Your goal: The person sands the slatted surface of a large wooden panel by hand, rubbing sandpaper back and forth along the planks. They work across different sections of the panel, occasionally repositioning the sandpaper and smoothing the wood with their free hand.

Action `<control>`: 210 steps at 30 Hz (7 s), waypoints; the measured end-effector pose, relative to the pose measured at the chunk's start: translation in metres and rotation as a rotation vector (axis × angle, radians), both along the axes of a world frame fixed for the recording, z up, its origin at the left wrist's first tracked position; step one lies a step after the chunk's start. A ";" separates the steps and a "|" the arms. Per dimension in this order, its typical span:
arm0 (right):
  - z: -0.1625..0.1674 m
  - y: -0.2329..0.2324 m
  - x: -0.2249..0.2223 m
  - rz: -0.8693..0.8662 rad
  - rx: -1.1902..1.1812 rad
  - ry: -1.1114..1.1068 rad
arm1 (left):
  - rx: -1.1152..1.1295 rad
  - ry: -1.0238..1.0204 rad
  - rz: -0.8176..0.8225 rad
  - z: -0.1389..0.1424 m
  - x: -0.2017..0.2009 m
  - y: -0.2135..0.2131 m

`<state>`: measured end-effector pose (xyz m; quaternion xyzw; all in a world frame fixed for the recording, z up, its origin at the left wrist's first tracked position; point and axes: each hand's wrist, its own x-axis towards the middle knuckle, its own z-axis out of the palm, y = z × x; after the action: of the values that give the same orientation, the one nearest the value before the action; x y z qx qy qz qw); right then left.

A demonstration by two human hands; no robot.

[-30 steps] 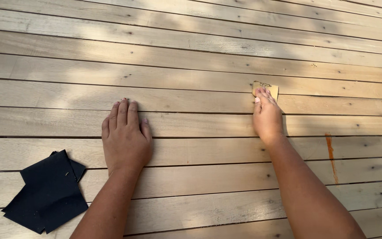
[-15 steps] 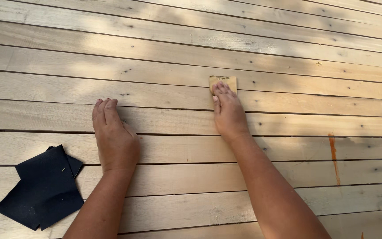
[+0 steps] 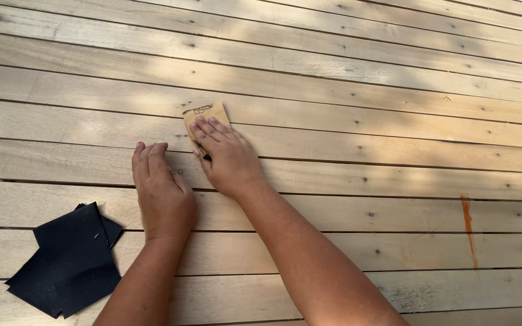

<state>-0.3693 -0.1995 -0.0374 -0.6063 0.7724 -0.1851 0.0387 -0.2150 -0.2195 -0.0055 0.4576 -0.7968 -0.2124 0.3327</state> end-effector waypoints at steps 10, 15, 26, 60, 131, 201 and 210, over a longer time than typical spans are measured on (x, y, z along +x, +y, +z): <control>0.017 0.095 -0.211 -0.667 0.114 0.080 | -0.071 -0.346 0.021 -0.001 -0.013 0.003; -0.001 -0.036 -0.062 -0.206 0.061 0.065 | -0.069 -0.384 0.019 0.000 -0.012 0.001; 0.023 0.088 -0.254 -0.563 0.002 0.053 | -0.067 -0.402 0.039 0.002 -0.013 0.004; 0.031 -0.066 0.000 0.027 -0.017 0.042 | 0.000 -0.160 0.036 -0.001 -0.010 0.001; 0.007 0.164 -0.171 -0.509 0.025 0.131 | -0.047 -0.050 -0.012 -0.001 -0.004 0.007; 0.017 0.169 -0.097 -0.249 0.025 0.044 | -0.072 -0.470 -0.119 -0.006 -0.028 0.001; 0.038 0.074 -0.202 -0.414 0.023 0.047 | -0.068 -0.468 -0.117 -0.003 -0.030 0.000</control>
<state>-0.5715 -0.1256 0.0003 -0.4384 0.8832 -0.1661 -0.0112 -0.2453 -0.2197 -0.0084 0.4358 -0.8841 -0.0924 0.1412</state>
